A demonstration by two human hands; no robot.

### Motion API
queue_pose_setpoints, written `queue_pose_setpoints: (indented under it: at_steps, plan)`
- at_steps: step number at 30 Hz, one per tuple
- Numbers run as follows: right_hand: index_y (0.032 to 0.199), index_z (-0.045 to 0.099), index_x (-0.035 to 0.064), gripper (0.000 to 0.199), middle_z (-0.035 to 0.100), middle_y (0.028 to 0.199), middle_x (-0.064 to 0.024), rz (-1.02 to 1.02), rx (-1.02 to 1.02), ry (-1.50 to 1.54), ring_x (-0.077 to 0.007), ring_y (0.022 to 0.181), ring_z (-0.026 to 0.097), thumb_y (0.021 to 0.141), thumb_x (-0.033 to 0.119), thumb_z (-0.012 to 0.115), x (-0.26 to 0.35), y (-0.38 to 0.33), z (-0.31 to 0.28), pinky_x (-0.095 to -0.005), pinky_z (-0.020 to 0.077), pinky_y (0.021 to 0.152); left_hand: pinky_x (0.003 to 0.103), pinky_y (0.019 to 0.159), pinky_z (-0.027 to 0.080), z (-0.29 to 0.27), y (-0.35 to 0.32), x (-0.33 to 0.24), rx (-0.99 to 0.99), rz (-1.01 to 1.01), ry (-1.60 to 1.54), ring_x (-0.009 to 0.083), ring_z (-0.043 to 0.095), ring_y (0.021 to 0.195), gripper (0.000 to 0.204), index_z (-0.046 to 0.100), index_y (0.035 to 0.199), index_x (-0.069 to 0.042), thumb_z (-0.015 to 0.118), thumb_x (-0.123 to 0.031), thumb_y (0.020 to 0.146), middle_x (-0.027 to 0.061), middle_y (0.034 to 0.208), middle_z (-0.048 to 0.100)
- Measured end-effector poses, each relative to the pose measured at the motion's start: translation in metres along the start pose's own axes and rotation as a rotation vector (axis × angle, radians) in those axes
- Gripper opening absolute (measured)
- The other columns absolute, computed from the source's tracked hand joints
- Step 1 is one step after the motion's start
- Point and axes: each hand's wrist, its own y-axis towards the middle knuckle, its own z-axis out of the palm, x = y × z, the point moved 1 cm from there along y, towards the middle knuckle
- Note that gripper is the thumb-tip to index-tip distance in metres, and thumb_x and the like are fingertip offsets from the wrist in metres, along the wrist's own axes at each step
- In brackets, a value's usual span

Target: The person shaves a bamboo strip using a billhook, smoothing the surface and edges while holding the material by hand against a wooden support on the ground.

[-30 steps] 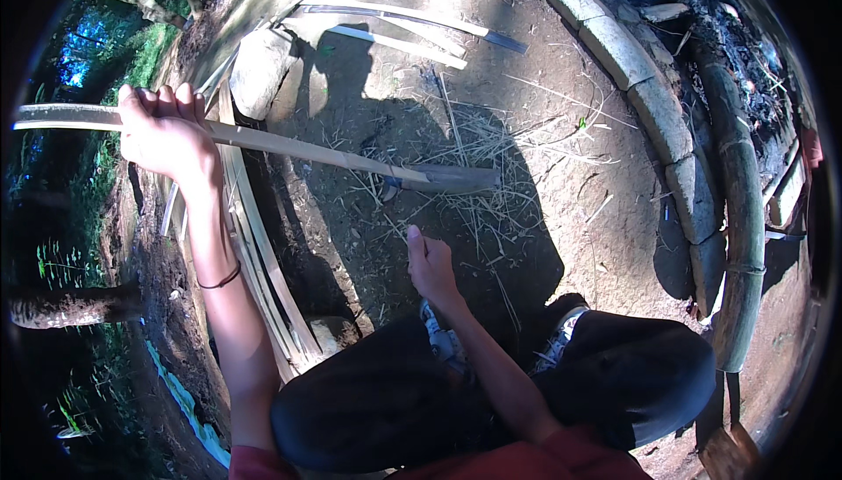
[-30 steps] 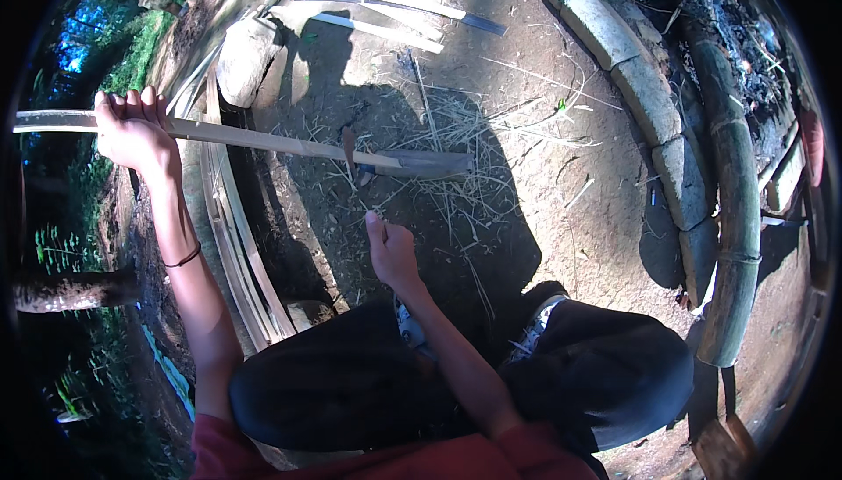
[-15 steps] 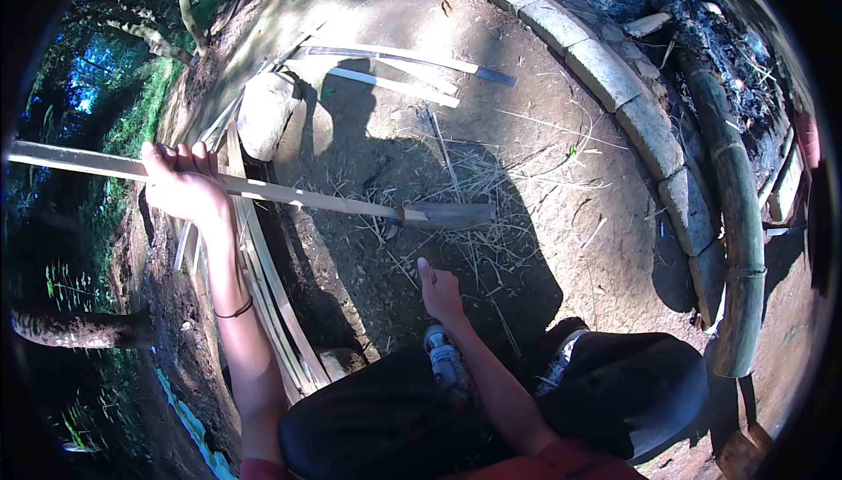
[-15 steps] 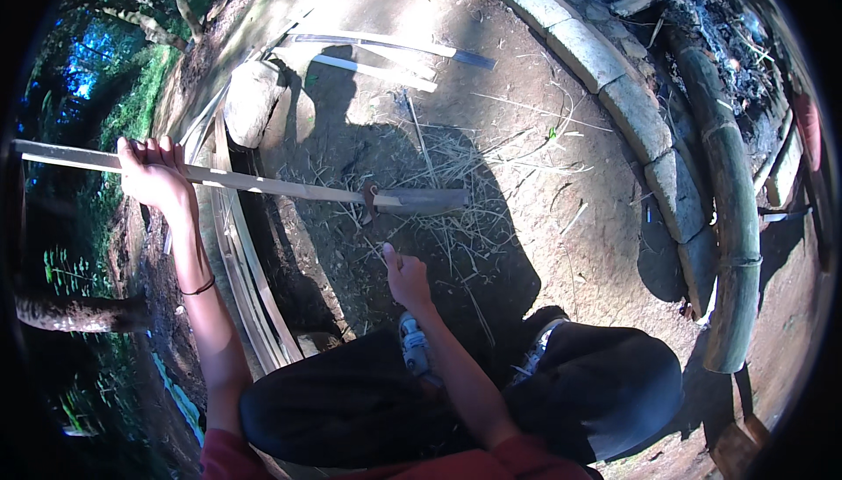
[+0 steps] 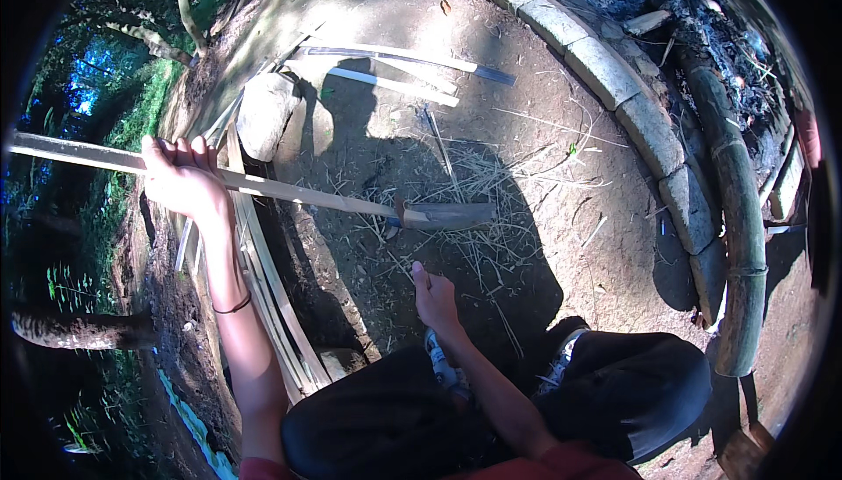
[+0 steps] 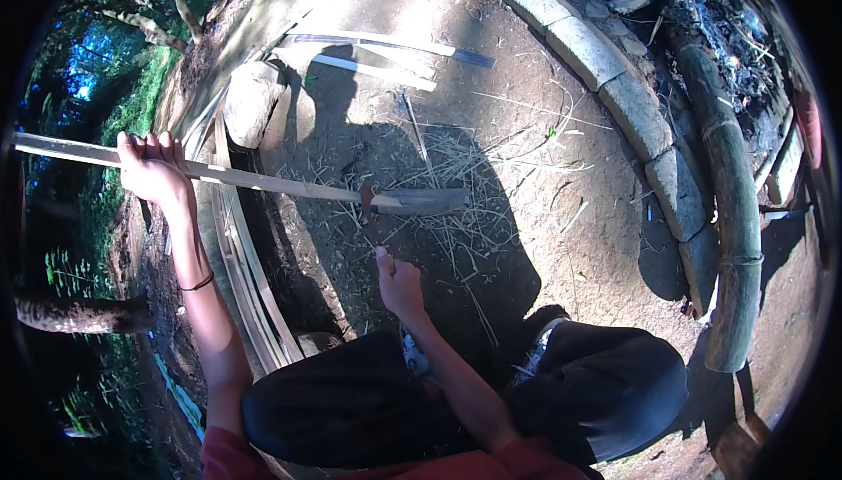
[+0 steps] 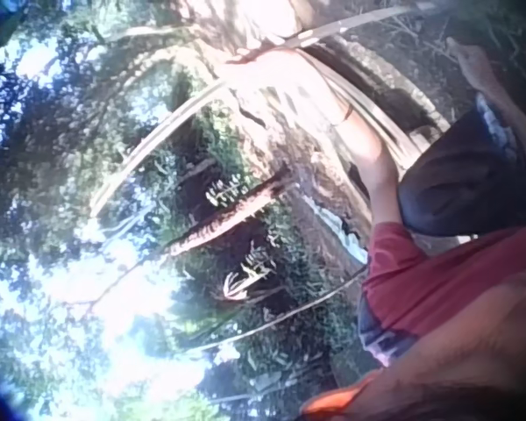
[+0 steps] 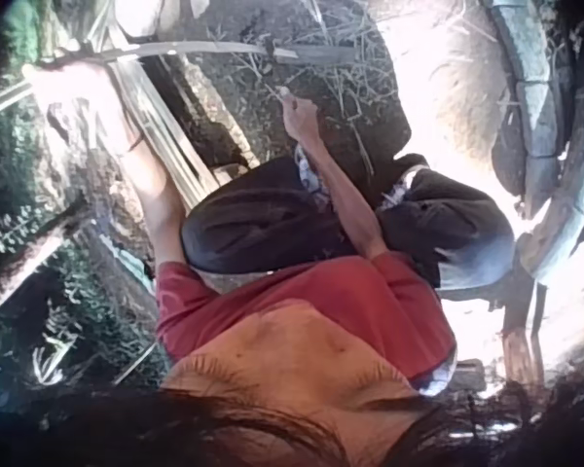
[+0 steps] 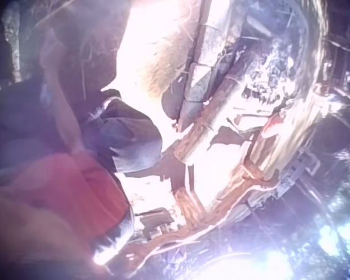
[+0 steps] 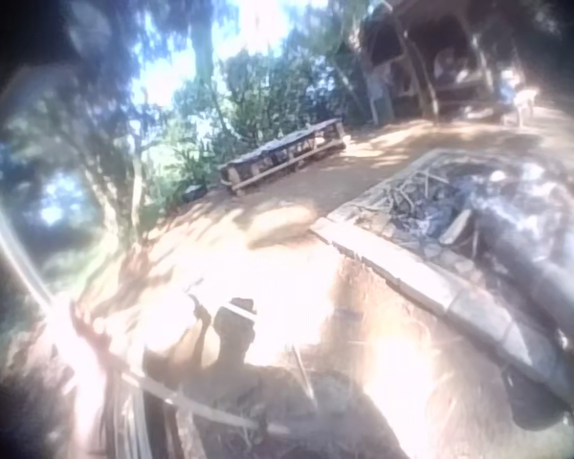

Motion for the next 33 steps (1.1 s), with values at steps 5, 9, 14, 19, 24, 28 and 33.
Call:
queue_pose_setpoints:
  at_steps: [5,9,14,19,24,28,33]
  plan:
    - [0.054,0.044,0.0029,0.062,0.04,0.045,-0.002,-0.061,-0.026,0.058,-0.0122,0.04,0.044,0.097,0.048,0.044,-0.018,0.0,0.003,-0.0337,0.0355,0.042,0.027,0.047,0.048,-0.003,-0.005,-0.003,0.069,0.008,-0.017,0.0129,0.053,0.05,0.03,0.047,0.075,-0.011,0.054,-0.035,0.092,0.0014,0.062,0.052]
    - [0.055,0.04,0.0088,0.061,0.039,0.045,0.0001,0.282,0.155,0.602,-0.0087,0.035,0.037,0.095,0.054,0.044,-0.021,0.003,0.005,-0.0275,0.0282,0.033,0.028,0.051,0.05,-0.01,0.002,0.004,0.107,0.009,0.007,0.0139,0.056,0.053,0.03,0.046,0.075,-0.013,0.054,-0.037,0.092,0.0006,0.063,0.052]
    - [0.056,0.047,0.003,0.06,0.042,0.045,-0.0016,0.571,0.275,0.737,-0.0138,0.04,0.044,0.097,0.046,0.045,0.002,0.002,-0.009,-0.0335,0.0355,0.043,0.028,0.051,0.05,-0.017,0.01,0.008,0.07,0.0,-0.007,0.0138,0.055,0.052,0.03,0.045,0.074,-0.013,0.053,-0.036,0.092,0.0007,0.061,0.051]
    - [0.057,0.044,0.0001,0.058,0.039,0.044,-0.0048,-0.125,0.077,0.119,-0.0146,0.04,0.041,0.096,0.042,0.049,-0.008,-0.011,0.008,-0.0347,0.0343,0.044,0.024,0.042,0.043,-0.01,0.004,0.001,0.004,0.038,-0.015,0.0117,0.049,0.046,0.032,0.044,0.072,-0.011,0.053,-0.033,0.092,0.0014,0.059,0.048]
    - [0.055,0.043,0.0021,0.059,0.039,0.044,-0.0023,-0.131,0.026,-0.003,-0.0125,0.038,0.039,0.097,0.043,0.047,-0.024,-0.007,-0.005,-0.0326,0.033,0.042,0.024,0.042,0.043,-0.014,0.002,0.005,0.044,0.006,-0.039,0.0106,0.046,0.045,0.033,0.043,0.071,-0.011,0.052,-0.033,0.094,0.0003,0.057,0.045]
    - [0.053,0.042,0.0056,0.061,0.04,0.045,0.0017,0.385,0.149,0.567,-0.0112,0.035,0.035,0.099,0.046,0.041,0.01,-0.01,-0.008,-0.0289,0.0322,0.038,0.025,0.045,0.045,-0.019,0.015,0.008,0.085,0.01,-0.029,0.0124,0.05,0.049,0.031,0.044,0.072,-0.013,0.053,-0.034,0.093,-0.0004,0.059,0.048]
    - [0.054,0.04,0.0037,0.059,0.037,0.045,-0.0004,0.071,0.159,0.357,-0.0102,0.038,0.035,0.099,0.042,0.044,0.014,-0.015,-0.005,-0.0316,0.0308,0.041,0.025,0.044,0.045,-0.017,0.012,0.011,0.078,0.024,-0.045,0.0113,0.048,0.047,0.032,0.044,0.072,-0.012,0.053,-0.034,0.093,-0.0001,0.058,0.046]
